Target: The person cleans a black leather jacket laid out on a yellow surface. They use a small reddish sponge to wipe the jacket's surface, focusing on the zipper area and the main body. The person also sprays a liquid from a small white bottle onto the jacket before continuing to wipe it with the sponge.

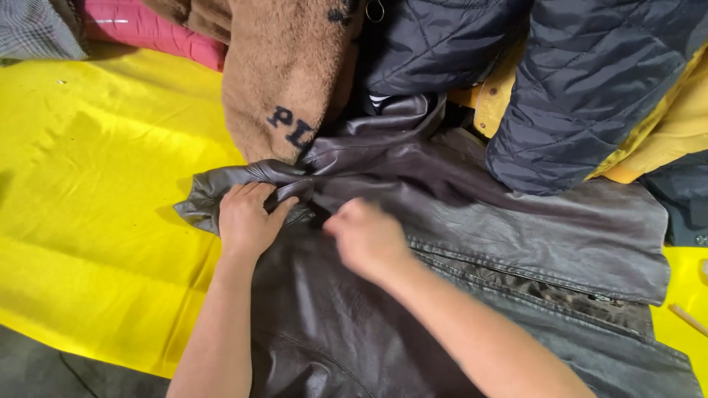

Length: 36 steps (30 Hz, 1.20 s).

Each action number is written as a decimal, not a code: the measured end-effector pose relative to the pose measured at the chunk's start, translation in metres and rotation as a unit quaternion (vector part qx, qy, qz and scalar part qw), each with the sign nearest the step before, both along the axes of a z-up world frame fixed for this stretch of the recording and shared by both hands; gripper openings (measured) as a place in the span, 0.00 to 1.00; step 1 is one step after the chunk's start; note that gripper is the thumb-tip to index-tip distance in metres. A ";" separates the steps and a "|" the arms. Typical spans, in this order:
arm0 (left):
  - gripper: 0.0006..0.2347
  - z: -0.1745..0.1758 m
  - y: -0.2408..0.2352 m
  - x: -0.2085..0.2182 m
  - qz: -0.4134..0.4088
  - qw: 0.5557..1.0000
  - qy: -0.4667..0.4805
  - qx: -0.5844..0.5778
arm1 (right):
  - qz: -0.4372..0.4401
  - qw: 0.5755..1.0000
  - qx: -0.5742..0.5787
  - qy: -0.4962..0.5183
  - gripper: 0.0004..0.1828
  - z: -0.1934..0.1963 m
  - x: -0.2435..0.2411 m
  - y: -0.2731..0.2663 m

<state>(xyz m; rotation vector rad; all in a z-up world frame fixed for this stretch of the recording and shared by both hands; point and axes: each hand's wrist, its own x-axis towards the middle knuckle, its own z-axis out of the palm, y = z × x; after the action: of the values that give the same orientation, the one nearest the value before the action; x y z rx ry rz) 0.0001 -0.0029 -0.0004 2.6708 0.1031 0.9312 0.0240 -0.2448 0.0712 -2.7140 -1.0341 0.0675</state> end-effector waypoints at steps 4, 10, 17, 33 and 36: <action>0.18 -0.011 0.004 0.005 0.010 1.000 0.003 0.002 | -0.050 0.991 0.035 -0.118 0.11 -0.042 0.013 -0.027; 0.17 0.010 -0.005 -0.002 -0.016 0.998 -0.037 0.051 | 0.150 0.977 0.150 0.017 0.11 -0.016 -0.094 -0.003; 0.19 0.005 -0.005 -0.001 0.001 0.998 -0.021 0.054 | -0.005 0.999 0.043 0.028 0.07 -0.014 -0.041 -0.075; 0.19 0.011 -0.009 -0.005 0.015 0.999 0.020 0.026 | -0.087 0.991 0.086 -0.050 0.02 -0.024 -0.038 -0.105; 0.19 0.010 -0.008 -0.005 0.009 0.999 -0.003 0.038 | -0.030 0.996 0.077 0.013 0.05 -0.006 -0.064 -0.090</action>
<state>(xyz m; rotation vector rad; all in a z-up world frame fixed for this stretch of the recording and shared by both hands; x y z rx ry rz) -0.0050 -0.0105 0.0100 2.7413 0.0927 0.9686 -0.0400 -0.3349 0.0656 -2.5960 -0.9093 0.0120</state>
